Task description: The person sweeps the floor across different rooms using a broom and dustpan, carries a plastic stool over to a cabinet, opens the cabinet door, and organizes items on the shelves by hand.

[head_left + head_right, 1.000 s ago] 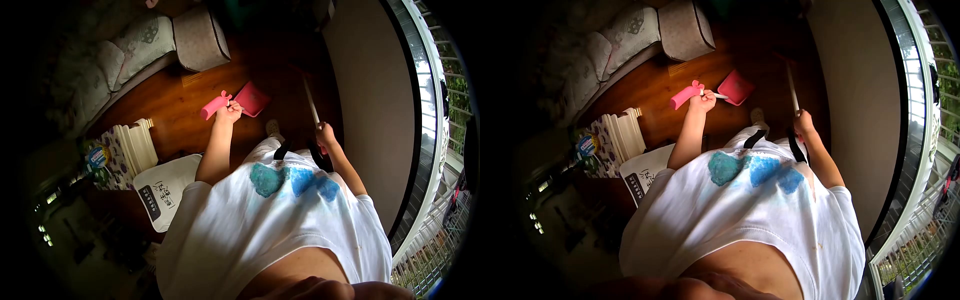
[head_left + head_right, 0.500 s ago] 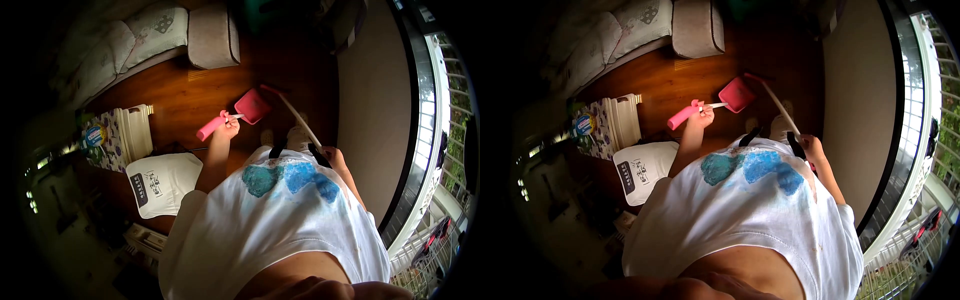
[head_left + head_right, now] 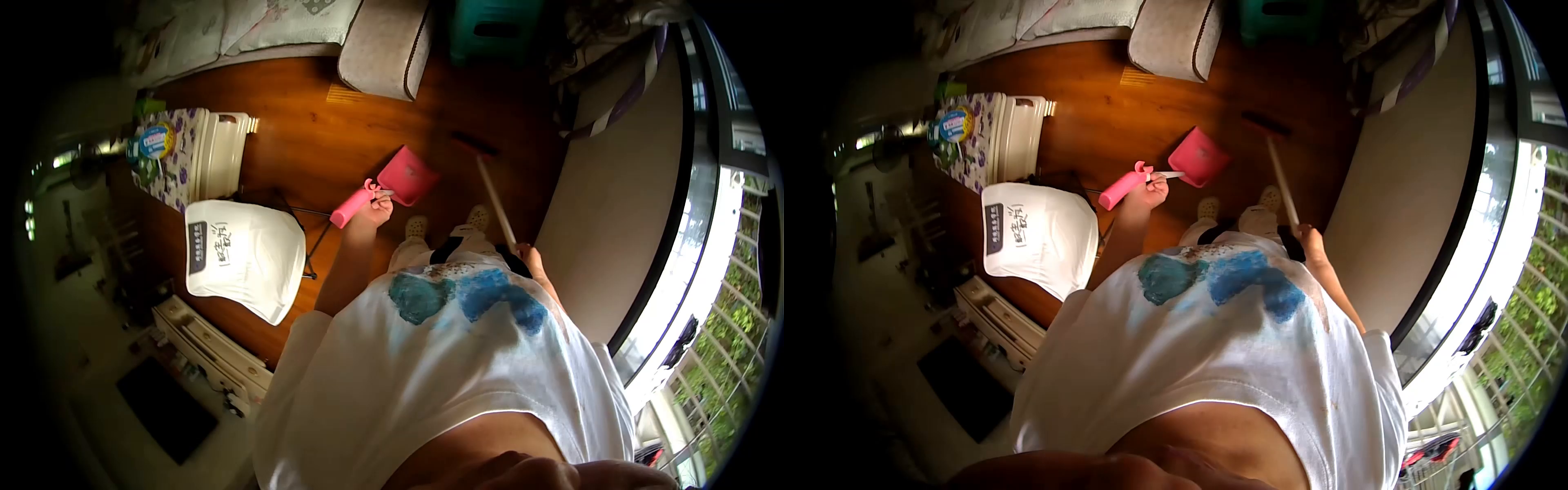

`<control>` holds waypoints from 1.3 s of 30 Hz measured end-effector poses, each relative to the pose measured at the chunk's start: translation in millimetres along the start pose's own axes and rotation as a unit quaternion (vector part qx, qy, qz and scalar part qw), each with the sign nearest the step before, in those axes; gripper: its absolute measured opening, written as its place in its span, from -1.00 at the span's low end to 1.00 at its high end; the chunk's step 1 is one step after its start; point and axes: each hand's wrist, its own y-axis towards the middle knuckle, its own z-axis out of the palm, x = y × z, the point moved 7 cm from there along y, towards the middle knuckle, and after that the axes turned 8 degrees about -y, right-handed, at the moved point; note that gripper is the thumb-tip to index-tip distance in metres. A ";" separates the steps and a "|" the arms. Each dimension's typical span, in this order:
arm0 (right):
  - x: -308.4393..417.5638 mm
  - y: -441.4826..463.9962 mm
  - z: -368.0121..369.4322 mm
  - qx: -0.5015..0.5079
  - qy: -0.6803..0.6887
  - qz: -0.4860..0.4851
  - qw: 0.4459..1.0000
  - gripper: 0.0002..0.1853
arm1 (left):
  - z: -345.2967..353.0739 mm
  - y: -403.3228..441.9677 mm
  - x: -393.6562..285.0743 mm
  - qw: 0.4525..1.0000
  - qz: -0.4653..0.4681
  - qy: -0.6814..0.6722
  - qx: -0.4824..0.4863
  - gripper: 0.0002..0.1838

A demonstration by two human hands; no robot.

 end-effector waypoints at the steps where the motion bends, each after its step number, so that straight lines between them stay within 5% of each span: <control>1: -1.3 -4.1 -0.6 0.036 0.086 0.064 0.994 -0.70 | -0.1 -0.6 1.3 1.000 0.004 -0.010 0.004 -0.70; 3: 9.8 -4.3 -9.2 0.083 -0.005 -0.068 0.994 -0.73 | -1.6 -3.9 0.8 1.000 0.010 -0.007 0.003 -0.70; 5: 52.4 -24.7 -37.3 0.135 -0.052 -0.017 0.989 -0.74 | -10.8 -3.7 -5.6 0.999 0.025 -0.013 0.024 -0.71; 7: 64.5 -20.9 -43.4 0.157 -0.036 -0.139 0.977 -0.77 | -15.8 -8.5 -3.4 0.996 -0.010 -0.062 0.058 -0.71; 12: 87.3 -13.8 -37.9 0.154 -0.032 -0.195 0.968 -0.75 | -22.9 -51.7 -2.0 0.991 0.031 -0.042 0.124 -0.76; 15: 91.4 -0.3 -34.6 0.163 0.053 -0.044 0.984 -0.71 | -20.1 -82.5 -7.4 0.985 0.069 -0.023 0.156 -0.76; 21: 119.6 33.3 -29.2 0.118 0.030 -0.022 0.992 -0.70 | -31.6 -112.5 -35.6 0.982 0.137 -0.080 0.099 -0.77; 27: 144.6 32.4 -7.6 0.109 -0.021 -0.026 0.993 -0.73 | -22.9 -128.2 -82.9 0.970 0.156 -0.092 0.163 -0.87; 29: 152.2 33.3 5.6 0.072 -0.047 -0.040 0.995 -0.79 | -38.1 -125.1 -110.4 0.972 0.189 -0.099 0.097 -0.82; 33: 196.9 32.3 45.3 0.053 -0.136 -0.106 0.984 -0.85 | -44.8 -128.2 -153.0 0.967 0.169 -0.135 0.137 -0.80; 35: 201.4 63.6 58.8 0.011 -0.230 -0.229 0.946 -0.80 | -44.9 -135.6 -173.5 0.956 0.223 -0.128 0.138 -0.86; 39: 296.0 14.2 77.3 0.051 -0.283 -0.121 0.950 -0.71 | -56.5 -142.9 -193.9 0.970 0.135 -0.165 0.121 -0.81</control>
